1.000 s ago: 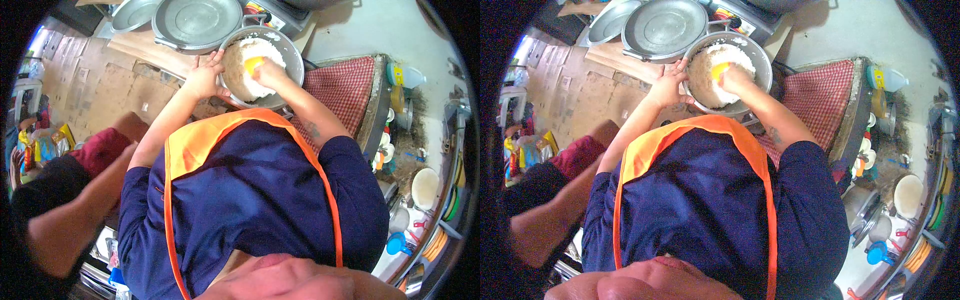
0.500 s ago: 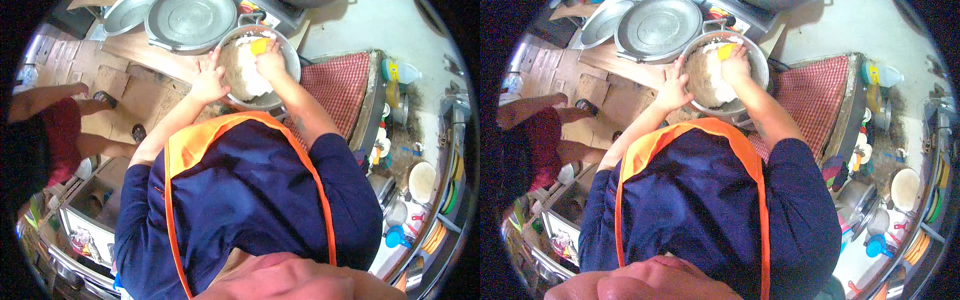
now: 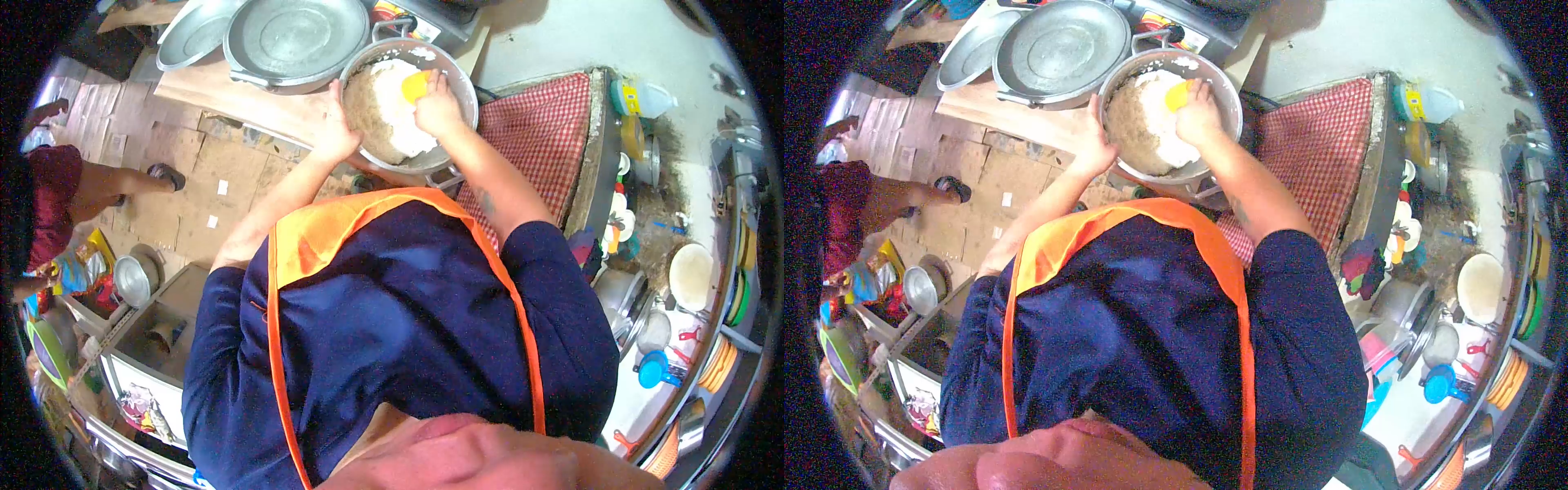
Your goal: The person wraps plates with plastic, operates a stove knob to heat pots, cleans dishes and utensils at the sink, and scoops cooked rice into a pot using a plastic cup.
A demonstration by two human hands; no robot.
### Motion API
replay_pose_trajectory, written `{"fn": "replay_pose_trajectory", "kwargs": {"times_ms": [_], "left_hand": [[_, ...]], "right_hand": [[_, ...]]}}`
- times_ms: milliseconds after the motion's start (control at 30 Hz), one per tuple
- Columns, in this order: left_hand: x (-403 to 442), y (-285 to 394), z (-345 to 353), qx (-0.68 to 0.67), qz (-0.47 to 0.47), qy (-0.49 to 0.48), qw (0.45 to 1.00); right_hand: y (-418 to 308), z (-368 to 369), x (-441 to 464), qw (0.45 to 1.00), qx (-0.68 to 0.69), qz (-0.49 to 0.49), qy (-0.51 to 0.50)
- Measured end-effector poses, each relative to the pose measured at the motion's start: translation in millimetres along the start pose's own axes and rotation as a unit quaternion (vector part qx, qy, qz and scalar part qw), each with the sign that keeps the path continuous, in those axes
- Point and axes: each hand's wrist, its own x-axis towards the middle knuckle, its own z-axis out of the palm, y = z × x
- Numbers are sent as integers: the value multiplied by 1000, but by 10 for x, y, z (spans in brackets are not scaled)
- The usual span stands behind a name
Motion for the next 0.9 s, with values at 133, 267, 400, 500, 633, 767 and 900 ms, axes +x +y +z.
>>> {"fn": "replay_pose_trajectory", "kwargs": {"times_ms": [133, 267, 400, 500, 633, 767, 900], "left_hand": [[-1, 118, -31, -33, -111, -31, 993], [17, 28, 79, 60, -79, 32, 995], [-28, -3, 122, 66, -63, 74, 993], [6, 18, 107, 38, -93, 62, 993], [52, 101, 43, 46, -115, 32, 992], [246, 178, -119, 50, -140, -36, 988], [129, 95, -71, -71, -136, 71, 986]], "right_hand": [[-87, 200, 179, 990, -118, 45, -65], [-160, 714, 243, 991, -64, 118, -15], [-112, 425, 125, 996, -82, 36, 5], [134, -34, 200, 992, 60, 17, -106], [-22, 543, 142, 999, -11, 8, 53], [-343, 43, -29, 980, 156, -52, -114], [-44, 59, 283, 978, 198, 7, -69]]}}
